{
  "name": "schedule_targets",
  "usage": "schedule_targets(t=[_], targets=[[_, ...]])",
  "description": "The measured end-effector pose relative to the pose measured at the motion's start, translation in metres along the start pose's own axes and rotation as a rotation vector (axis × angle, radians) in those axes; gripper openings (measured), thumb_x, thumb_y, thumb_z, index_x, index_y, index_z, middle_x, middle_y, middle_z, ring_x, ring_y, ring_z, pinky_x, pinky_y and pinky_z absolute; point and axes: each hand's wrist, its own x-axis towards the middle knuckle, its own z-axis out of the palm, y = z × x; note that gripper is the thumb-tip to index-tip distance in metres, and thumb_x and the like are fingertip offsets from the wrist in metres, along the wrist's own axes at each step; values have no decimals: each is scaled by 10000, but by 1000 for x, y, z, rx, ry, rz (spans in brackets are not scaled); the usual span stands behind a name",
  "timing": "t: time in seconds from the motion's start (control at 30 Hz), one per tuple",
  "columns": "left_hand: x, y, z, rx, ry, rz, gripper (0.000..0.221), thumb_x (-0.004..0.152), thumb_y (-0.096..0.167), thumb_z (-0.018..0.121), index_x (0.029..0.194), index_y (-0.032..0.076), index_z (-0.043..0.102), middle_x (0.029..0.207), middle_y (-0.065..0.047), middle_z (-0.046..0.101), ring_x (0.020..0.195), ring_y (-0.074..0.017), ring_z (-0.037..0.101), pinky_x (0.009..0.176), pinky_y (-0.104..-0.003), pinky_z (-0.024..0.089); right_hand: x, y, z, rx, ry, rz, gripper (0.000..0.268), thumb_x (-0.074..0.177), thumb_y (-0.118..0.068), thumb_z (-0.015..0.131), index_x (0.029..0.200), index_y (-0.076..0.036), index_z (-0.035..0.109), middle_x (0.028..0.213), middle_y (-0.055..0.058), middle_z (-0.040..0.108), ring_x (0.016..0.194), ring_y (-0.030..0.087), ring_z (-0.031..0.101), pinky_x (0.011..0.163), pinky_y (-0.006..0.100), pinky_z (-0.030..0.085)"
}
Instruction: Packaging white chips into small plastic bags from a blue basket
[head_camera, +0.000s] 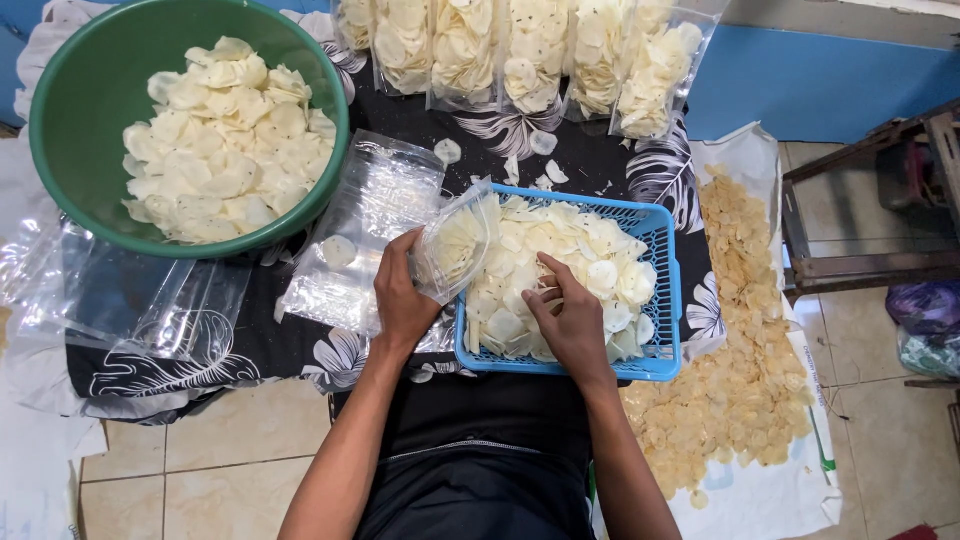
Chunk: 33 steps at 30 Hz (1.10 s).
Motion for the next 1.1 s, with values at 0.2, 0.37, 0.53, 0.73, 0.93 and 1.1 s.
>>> schedule_targets(t=[0.2,0.37,0.53,0.73,0.93,1.1], targets=[[0,0,-1,-1,-18,-16,654,666,81,918,1237,40,601,1172,-129,687,1105,-365,682,996,-465,526,3,15,8,-78,-55,-48,390,885,-97,756,1265,-179,732,875,94,728,795,231,739,692,328,603],[0,2,-3,-14,-34,-28,634,680,64,906,1232,29,596,1172,-140,687,1114,-378,677,997,-473,525,-7,4,1,-214,-73,-111,428,910,-103,723,1325,-197,677,888,85,694,827,264,735,728,395,607],[3,5,-4,-20,-38,-15,630,690,55,902,1238,17,592,1176,-151,682,1114,-391,673,1000,-483,519,-10,7,0,-333,-130,-194,255,929,-170,708,1178,-218,696,928,41,651,839,280,737,734,426,615],[1,1,-2,-17,-34,-23,644,677,75,914,1232,25,590,1179,-144,684,1121,-383,673,1001,-479,522,-12,-14,-12,-236,-32,-257,102,931,-162,741,1003,-95,714,1085,81,626,855,328,734,734,445,622],[-1,0,1,4,-33,-9,643,679,75,911,1238,26,595,1176,-132,685,1117,-372,676,1008,-465,522,-8,-97,-42,116,244,-488,131,899,-19,792,996,-107,800,854,43,706,615,162,623,622,297,561],[0,6,-1,15,-27,-13,637,688,81,909,1241,30,597,1162,-133,687,1105,-371,682,1000,-465,528,14,-138,-40,26,186,-656,239,907,34,729,1095,-103,787,930,64,743,812,245,707,673,325,594]])
